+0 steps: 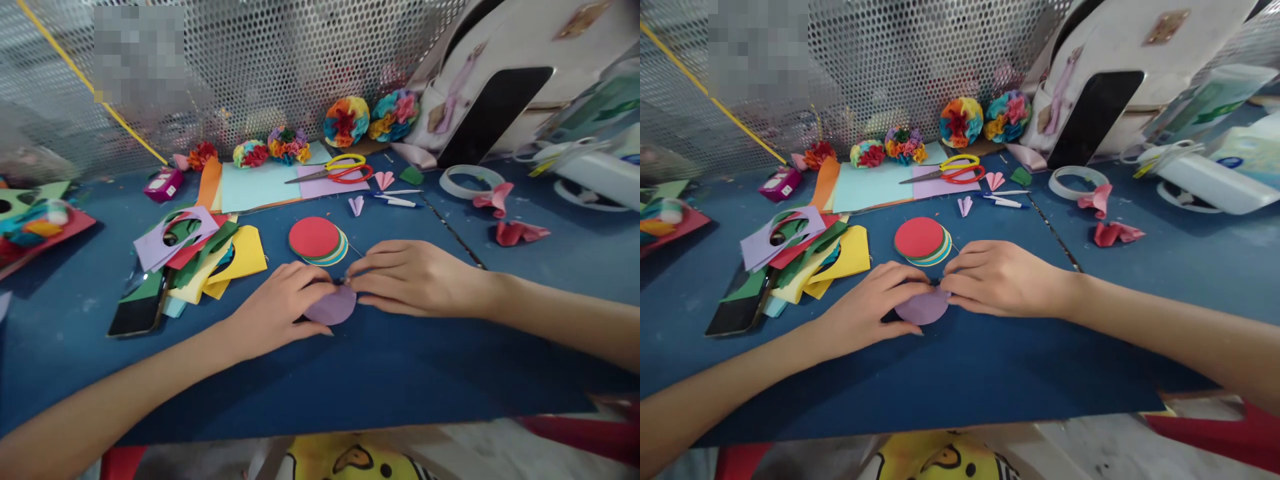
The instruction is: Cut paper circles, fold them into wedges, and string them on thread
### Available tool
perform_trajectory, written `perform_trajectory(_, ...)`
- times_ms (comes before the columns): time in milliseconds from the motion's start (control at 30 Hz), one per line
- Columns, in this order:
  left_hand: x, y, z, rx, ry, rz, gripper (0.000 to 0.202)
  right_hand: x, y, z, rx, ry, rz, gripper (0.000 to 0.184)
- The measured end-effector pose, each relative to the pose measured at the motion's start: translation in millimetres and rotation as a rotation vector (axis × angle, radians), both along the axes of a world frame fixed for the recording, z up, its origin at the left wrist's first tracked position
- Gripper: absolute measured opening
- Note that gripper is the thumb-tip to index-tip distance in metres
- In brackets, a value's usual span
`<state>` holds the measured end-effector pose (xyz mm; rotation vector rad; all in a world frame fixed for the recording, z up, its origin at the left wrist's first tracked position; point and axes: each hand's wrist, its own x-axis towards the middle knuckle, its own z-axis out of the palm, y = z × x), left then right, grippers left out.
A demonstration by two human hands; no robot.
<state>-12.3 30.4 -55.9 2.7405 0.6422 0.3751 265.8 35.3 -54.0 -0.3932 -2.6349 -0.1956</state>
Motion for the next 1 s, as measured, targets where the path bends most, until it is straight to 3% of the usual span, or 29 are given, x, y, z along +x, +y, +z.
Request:
perform_trajectory(167,-1,-1,-4.4,-0.01,-0.088,0.004,0.025,-1,-5,-2.5,0.033,0.0,-0.024,0.028)
perform_trajectory(333,0,0,-6.2,0.002,-0.218,0.043,0.02,-4,-15,0.6,-0.012,-0.057,-0.111,0.037)
perform_trajectory(600,2,-7,-3.1,0.139,-0.306,0.119,0.015,-35,-13,9.2,-0.276,0.079,-0.286,0.04)
perform_trajectory(833,5,-5,-0.1,-0.095,-0.5,0.199,0.009,-43,-12,5.2,-0.595,0.145,-0.366,0.032)
perform_trajectory(1000,7,-4,-5.5,-0.464,-0.62,0.285,0.033,-34,-14,-0.3,-0.717,0.254,-0.438,0.015)
